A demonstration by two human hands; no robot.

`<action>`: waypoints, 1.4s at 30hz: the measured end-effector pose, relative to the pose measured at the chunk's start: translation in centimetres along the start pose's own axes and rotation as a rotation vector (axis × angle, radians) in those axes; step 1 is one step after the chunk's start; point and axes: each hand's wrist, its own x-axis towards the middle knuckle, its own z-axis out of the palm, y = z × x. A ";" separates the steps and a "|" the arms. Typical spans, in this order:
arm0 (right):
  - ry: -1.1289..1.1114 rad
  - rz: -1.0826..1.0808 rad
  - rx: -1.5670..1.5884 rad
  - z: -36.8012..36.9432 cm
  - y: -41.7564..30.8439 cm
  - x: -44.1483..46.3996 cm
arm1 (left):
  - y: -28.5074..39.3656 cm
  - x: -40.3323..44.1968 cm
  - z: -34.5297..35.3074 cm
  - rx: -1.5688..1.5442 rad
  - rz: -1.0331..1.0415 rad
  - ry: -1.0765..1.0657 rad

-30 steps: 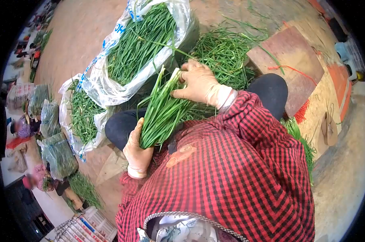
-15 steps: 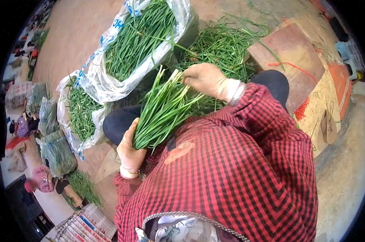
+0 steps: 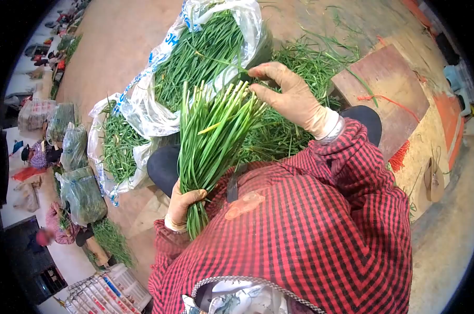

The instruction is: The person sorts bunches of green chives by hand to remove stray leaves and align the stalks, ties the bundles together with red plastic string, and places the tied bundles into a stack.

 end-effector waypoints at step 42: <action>-0.501 0.157 -0.729 -1.1 1.7 -1.5 | -1.5 -1.5 -1.4 0.232 -0.055 -0.163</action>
